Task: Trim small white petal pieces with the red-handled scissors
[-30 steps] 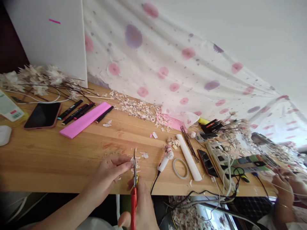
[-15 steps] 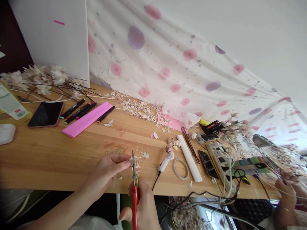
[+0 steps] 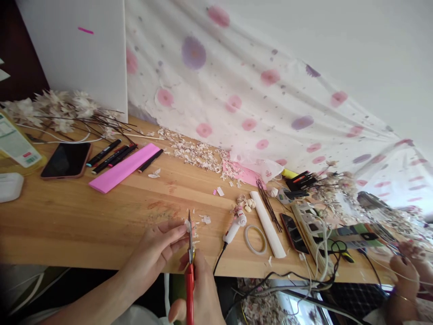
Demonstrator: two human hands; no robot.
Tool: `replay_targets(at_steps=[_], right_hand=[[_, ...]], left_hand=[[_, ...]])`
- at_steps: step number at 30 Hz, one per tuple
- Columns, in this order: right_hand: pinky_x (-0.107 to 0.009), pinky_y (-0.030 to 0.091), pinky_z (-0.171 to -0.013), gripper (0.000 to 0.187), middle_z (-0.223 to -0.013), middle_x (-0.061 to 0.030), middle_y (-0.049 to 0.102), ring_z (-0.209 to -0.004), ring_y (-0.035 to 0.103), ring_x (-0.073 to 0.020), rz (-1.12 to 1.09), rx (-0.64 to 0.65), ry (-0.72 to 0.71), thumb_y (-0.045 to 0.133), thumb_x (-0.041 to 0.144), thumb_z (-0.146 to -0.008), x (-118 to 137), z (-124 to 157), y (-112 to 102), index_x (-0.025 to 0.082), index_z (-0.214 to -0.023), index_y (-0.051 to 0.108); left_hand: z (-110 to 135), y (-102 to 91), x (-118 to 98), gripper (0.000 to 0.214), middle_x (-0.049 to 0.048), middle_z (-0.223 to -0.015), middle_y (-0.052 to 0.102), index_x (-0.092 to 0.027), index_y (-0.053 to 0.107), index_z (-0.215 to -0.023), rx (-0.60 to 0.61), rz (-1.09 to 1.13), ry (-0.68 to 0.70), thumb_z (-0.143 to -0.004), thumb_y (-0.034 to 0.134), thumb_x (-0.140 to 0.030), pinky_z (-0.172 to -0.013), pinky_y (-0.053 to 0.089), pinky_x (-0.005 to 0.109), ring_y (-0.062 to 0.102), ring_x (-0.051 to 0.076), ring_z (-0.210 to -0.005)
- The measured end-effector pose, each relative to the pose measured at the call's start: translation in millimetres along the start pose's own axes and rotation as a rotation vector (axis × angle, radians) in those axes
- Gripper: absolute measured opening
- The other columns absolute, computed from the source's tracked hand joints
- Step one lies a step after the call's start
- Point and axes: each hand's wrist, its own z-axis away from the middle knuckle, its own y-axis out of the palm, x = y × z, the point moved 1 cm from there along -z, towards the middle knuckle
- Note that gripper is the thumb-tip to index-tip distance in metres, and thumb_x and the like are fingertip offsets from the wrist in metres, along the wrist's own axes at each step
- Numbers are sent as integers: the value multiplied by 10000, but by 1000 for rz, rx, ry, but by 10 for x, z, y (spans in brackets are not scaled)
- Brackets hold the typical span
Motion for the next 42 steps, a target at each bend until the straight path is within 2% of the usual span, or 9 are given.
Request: replay_targets(at_steps=[4,9,14,23,25,27,31,35,42], right_hand=[[-355,485,-705,843,-884,-53,597,-751,562,-249,-11,-11,19,413,971,-631,-57,16,14,225,-990,574],[-306,410,-581,890,-717,-7,516,-643,474,-197,0,13,80,360,1031,-516,-96,-56,16,212,-809,548],[-265,309,-489,869,-643,26,445,-572,387,-155,-10,31,124,389,1034,-499,-79,-112,17,211,-748,514],[-267,257,-487,853,-568,41,417,-531,316,-126,-6,59,202,434,1034,-441,-119,-99,-36,206,-646,472],[-258,257,-472,776,-552,51,402,-513,313,-116,-60,13,199,532,971,-546,-139,-106,-24,203,-640,481],[-244,299,-465,609,-573,52,426,-508,358,-113,-163,-68,158,663,788,-708,-138,-123,0,201,-666,502],[-220,424,-438,331,-797,-1,621,-483,497,-91,-440,-247,99,739,461,-830,-109,-166,29,215,-766,527],[-196,467,-426,286,-861,-21,675,-463,573,-82,-538,-322,150,737,406,-853,-107,-195,25,216,-806,529],[-186,404,-389,398,-567,55,572,-398,528,-91,-676,-328,270,787,475,-786,-135,-296,29,216,-746,487]], left_hand=[[12,8,9,270,46,-751,776,-136,788,-714,-3,17,3,-545,933,-289,-762,544,210,683,125,-738],[1,-3,-7,263,44,-759,776,-139,793,-725,9,3,6,-565,924,-301,-782,543,210,681,125,-762],[4,-24,-22,284,43,-760,775,-138,795,-725,-8,-22,1,-543,928,-311,-771,541,212,678,126,-755],[-68,-91,-107,290,62,-748,774,-131,799,-708,-12,-139,-2,-528,916,-327,-779,530,238,681,153,-757],[-76,-113,-114,280,57,-754,777,-143,802,-707,-12,-158,-6,-533,915,-331,-800,525,246,684,154,-763],[-78,-140,-105,278,51,-753,777,-157,803,-699,-20,-182,-19,-526,918,-342,-821,520,257,683,158,-771],[-94,-201,-41,280,63,-792,784,-178,812,-708,-32,-328,-49,-547,898,-391,-845,506,292,676,193,-820],[-132,-228,59,208,90,-937,793,-194,811,-682,-11,-516,-11,-602,858,-379,-915,486,330,679,256,-966],[-160,-243,194,225,97,-968,783,-187,812,-734,17,-499,-80,-667,841,-400,-941,501,366,687,273,-988]])
